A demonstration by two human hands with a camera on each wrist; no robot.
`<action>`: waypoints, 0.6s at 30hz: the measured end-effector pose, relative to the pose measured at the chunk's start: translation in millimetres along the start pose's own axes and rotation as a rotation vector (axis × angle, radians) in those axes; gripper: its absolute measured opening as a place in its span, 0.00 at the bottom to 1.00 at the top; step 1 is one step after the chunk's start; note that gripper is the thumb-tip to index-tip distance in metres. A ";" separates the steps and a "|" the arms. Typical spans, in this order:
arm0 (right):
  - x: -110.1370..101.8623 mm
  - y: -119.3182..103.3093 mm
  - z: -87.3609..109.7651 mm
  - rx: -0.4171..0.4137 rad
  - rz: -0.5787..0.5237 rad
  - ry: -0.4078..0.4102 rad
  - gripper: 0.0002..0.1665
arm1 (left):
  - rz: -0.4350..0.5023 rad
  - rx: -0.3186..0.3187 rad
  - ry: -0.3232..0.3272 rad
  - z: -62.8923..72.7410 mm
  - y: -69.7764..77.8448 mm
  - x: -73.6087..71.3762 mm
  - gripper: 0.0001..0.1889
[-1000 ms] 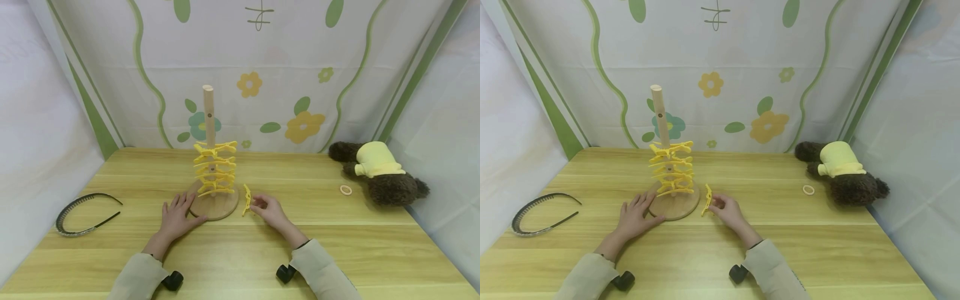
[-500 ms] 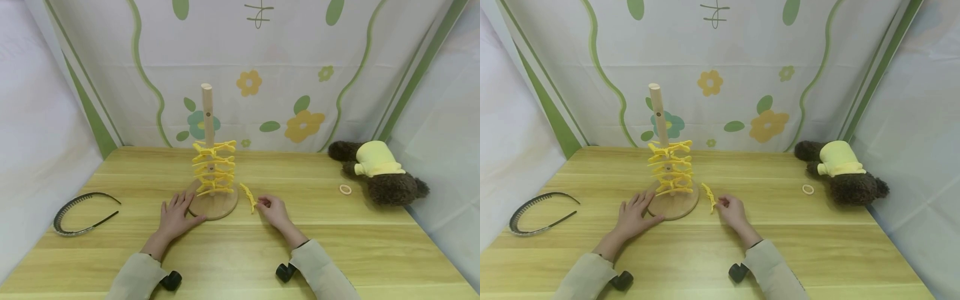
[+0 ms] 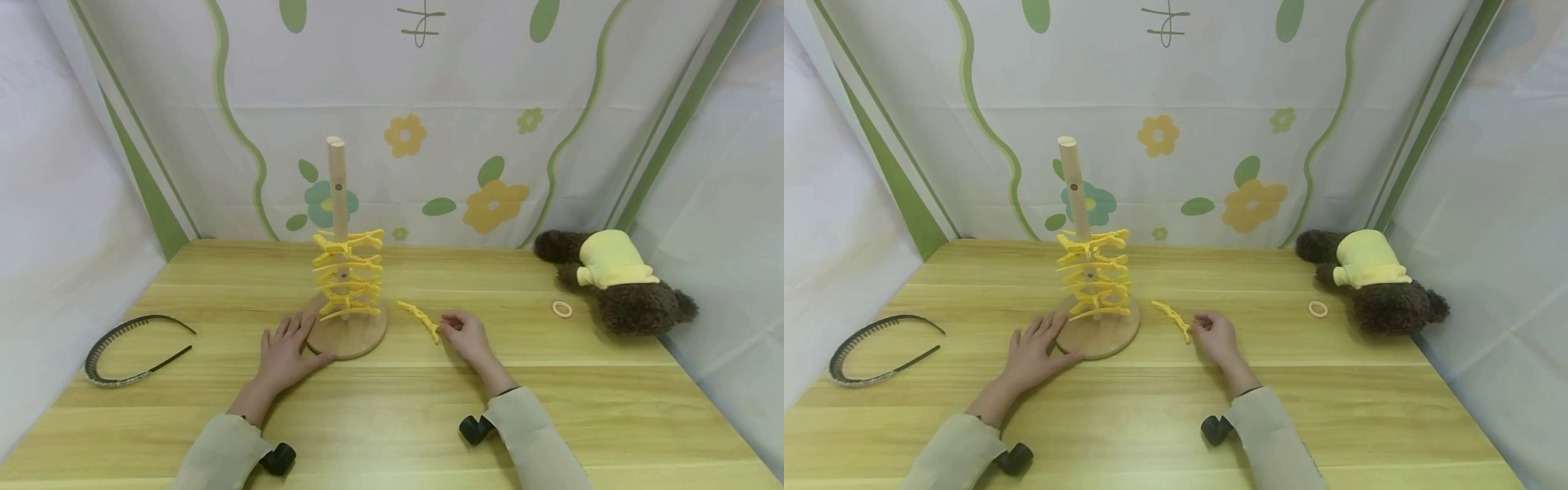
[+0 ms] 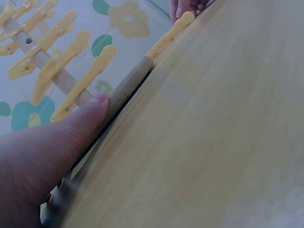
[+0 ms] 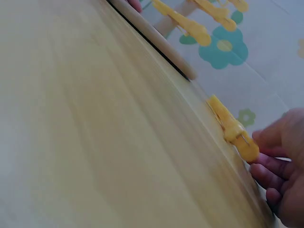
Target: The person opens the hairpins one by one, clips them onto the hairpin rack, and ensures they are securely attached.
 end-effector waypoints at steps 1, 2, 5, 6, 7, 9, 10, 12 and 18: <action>-1.5 1.6 -0.8 0.004 -0.012 -0.005 0.13 | 0.000 0.001 0.001 0.1 0.0 -0.2 0.46; -2.3 2.8 -1.3 0.001 -0.017 -0.015 0.14 | 0.000 0.001 0.001 0.3 -0.2 -0.3 0.46; -0.3 5.2 -1.9 -0.005 -0.008 -0.067 0.17 | 0.004 0.001 0.005 0.7 0.4 -1.4 0.46; 1.5 4.9 -1.8 -0.016 0.023 -0.085 0.19 | 0.006 0.002 0.006 0.7 0.6 -1.7 0.46; 3.3 3.5 -1.1 -0.036 0.062 -0.100 0.21 | 0.007 0.003 0.004 0.7 0.9 -1.8 0.46; 6.6 -0.4 0.8 -0.075 0.144 -0.116 0.25 | 0.007 0.003 0.004 0.6 1.4 -2.0 0.46; 7.8 -2.6 1.8 -0.098 0.191 -0.114 0.27 | 0.004 0.004 0.002 0.5 1.4 -1.7 0.46; 9.0 -7.1 4.2 -0.131 0.265 -0.100 0.29 | -0.001 0.005 0.000 0.5 1.0 -1.3 0.46; 5.4 -5.7 5.8 -0.133 0.268 -0.084 0.25 | -0.005 0.009 0.003 -0.3 1.4 -0.2 0.46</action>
Point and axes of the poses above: each hand's wrist, its own z-axis away from the middle knuckle, its own x-axis out of the palm, y = z × x, the point moved 8 cm from there along -z, towards the middle knuckle, and after that the axes turned 5 degrees about x, right-handed, at the moved point
